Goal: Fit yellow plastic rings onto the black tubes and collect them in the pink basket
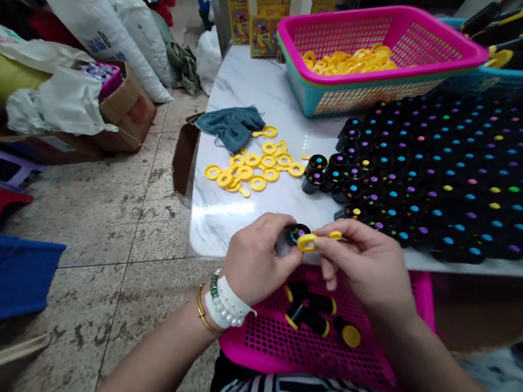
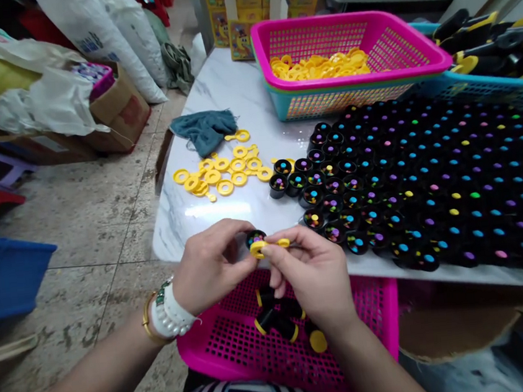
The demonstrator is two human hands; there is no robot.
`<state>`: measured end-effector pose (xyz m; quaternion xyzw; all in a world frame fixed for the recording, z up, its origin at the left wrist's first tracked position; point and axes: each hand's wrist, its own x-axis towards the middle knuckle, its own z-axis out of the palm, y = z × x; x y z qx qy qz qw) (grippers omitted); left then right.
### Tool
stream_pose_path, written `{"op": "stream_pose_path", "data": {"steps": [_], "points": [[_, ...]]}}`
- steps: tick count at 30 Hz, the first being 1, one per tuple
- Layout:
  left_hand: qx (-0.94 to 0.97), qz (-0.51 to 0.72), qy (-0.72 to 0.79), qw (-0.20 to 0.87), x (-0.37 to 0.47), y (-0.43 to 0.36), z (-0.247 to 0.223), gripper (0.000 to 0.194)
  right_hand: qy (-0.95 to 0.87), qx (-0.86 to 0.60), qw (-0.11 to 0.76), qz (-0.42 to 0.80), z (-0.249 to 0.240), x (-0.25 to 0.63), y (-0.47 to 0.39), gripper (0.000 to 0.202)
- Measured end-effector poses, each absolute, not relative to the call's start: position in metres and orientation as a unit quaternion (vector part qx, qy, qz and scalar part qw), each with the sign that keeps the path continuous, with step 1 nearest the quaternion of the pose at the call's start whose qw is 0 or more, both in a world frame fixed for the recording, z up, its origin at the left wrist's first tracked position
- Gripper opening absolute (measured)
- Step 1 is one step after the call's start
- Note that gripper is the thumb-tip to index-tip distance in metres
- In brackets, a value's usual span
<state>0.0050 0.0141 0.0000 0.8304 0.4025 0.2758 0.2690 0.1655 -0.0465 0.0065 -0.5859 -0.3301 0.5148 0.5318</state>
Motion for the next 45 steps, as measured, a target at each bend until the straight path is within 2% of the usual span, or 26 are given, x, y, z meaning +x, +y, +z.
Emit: {"op": "stream_pose_path", "data": {"steps": [7,16,22,29,31,33,37,39,42,45], "points": [[0.832,0.285,0.384,0.281,0.004,0.015,-0.004,0.021,-0.329,-0.646,0.528,0.442,0.003,0.147,-0.031,0.024],[0.843,0.264,0.375,0.282,0.003,0.016,-0.006,0.015,-0.344,-0.649,0.544,0.405,0.003,0.143,-0.033,0.024],[0.828,0.286,0.377,0.301,0.001,0.017,-0.004,0.022,-0.359,-0.639,0.509,0.451,0.005,0.147,-0.030,0.026],[0.754,0.240,0.401,0.461,0.005,0.021,0.010,0.014,-0.367,-0.616,0.524,0.461,0.001,0.147,-0.031,0.024],[0.741,0.242,0.411,0.473,0.009,0.019,0.009,0.011,-0.378,-0.613,0.534,0.443,-0.001,0.145,-0.032,0.023],[0.745,0.259,0.415,0.453,0.010,0.013,0.007,0.011,-0.389,-0.618,0.543,0.413,-0.003,0.143,-0.032,0.023],[0.791,0.332,0.382,0.344,0.006,0.004,-0.004,0.033,-0.437,-0.634,0.543,0.334,-0.007,0.143,-0.037,0.019],[0.811,0.356,0.363,0.289,0.001,0.002,-0.009,0.033,-0.452,-0.639,0.536,0.316,-0.007,0.144,-0.042,0.023],[0.837,0.354,0.333,0.250,-0.007,0.003,-0.012,0.030,-0.438,-0.625,0.517,0.387,-0.002,0.147,-0.050,0.035],[0.873,0.314,0.295,0.228,-0.013,0.008,-0.011,0.032,-0.396,-0.597,0.486,0.501,0.006,0.151,-0.052,0.022]]}}
